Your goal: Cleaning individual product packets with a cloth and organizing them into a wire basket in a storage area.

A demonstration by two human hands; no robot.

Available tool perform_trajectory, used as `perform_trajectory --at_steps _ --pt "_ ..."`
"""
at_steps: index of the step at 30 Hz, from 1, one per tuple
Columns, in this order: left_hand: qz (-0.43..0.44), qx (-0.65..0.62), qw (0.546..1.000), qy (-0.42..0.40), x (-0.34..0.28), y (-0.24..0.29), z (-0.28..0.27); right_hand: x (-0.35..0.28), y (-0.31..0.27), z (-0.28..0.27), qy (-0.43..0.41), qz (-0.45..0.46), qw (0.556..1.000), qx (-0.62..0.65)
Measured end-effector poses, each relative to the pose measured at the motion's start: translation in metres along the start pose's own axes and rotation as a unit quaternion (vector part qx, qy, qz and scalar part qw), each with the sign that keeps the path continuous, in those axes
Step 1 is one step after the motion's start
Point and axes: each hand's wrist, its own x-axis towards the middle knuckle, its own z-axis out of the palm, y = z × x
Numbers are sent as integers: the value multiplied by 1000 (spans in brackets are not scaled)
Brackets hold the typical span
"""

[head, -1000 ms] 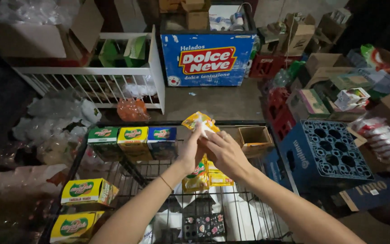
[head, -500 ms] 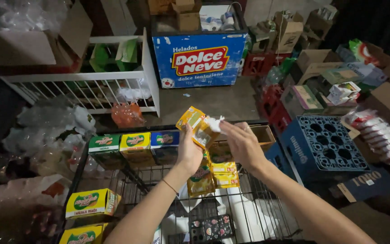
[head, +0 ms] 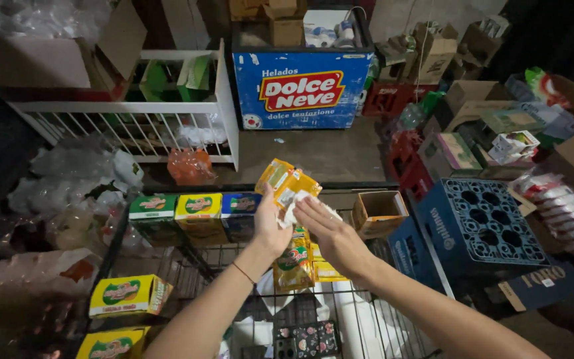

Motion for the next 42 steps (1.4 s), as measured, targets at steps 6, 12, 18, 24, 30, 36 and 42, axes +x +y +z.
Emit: perform_trajectory --at_steps 6,12,18,24,30,36,42 --pt "16 -8 999 38 -21 1 25 0 24 -6 31 61 998 3" --pt "46 20 998 29 -14 -12 6 2 -5 -4 -37 37 999 -10" --pt "16 28 999 0 -26 -15 18 -4 9 12 -30 7 999 -32" --pt "22 26 999 -20 -15 -19 7 1 20 -3 -5 52 998 -32" --pt "15 24 999 -40 -45 -12 38 1 4 -3 -19 45 999 20" --pt "2 75 995 -65 -36 -22 18 1 6 0 -52 23 998 14" --pt "61 151 985 -61 -50 -16 37 12 3 -36 -1 74 997 16"
